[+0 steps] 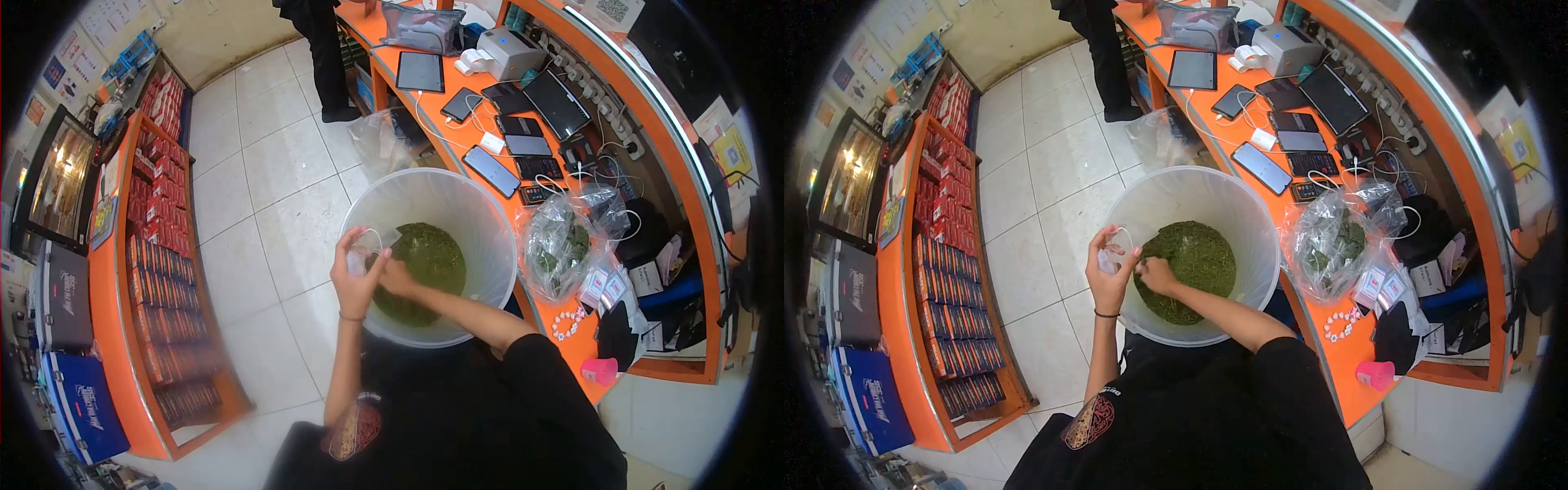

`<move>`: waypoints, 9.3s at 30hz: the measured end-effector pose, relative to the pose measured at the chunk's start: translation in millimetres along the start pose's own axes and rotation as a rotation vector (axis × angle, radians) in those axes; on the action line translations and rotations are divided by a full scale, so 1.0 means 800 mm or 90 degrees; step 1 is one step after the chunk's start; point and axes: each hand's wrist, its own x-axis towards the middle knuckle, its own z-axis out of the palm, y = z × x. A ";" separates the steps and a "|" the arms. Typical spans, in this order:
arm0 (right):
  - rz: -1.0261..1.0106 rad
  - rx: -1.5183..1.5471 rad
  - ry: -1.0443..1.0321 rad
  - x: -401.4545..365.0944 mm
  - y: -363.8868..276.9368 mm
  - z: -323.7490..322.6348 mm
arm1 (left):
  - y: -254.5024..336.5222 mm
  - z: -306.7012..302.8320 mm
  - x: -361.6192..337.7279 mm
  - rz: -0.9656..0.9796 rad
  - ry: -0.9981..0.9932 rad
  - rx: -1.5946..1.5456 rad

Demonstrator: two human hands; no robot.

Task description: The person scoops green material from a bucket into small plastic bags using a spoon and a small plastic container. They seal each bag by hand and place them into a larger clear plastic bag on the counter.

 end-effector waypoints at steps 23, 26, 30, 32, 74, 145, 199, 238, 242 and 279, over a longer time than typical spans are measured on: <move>0.215 0.659 0.232 -0.090 -0.084 -0.280 | 0.017 0.015 0.001 0.048 -0.056 0.141; 0.112 0.544 0.370 -0.100 -0.127 -0.281 | 0.017 0.023 0.004 0.233 -0.109 0.333; -0.110 0.214 0.427 -0.116 -0.178 -0.259 | 0.016 0.041 -0.002 0.127 -0.209 0.381; -0.217 0.135 0.389 -0.119 -0.172 -0.243 | 0.015 0.050 -0.003 0.112 -0.235 0.342; 0.088 0.336 0.151 -0.089 -0.131 -0.236 | 0.021 0.049 -0.003 -0.207 -0.335 -0.103; 0.118 0.187 0.298 -0.129 -0.102 -0.224 | 0.023 0.104 -0.001 -0.347 -0.505 -0.203; 0.035 0.024 0.300 -0.114 -0.131 -0.196 | 0.041 0.084 -0.038 0.104 -0.232 0.291; -0.260 -0.132 -0.060 0.018 0.084 0.043 | 0.010 0.004 0.005 0.060 -0.031 0.085; -0.093 0.012 -0.291 0.005 0.037 -0.004 | 0.006 0.005 0.007 0.067 -0.018 0.078; -0.356 -0.050 0.287 -0.147 -0.189 -0.255 | 0.022 0.062 0.003 0.071 -0.242 0.280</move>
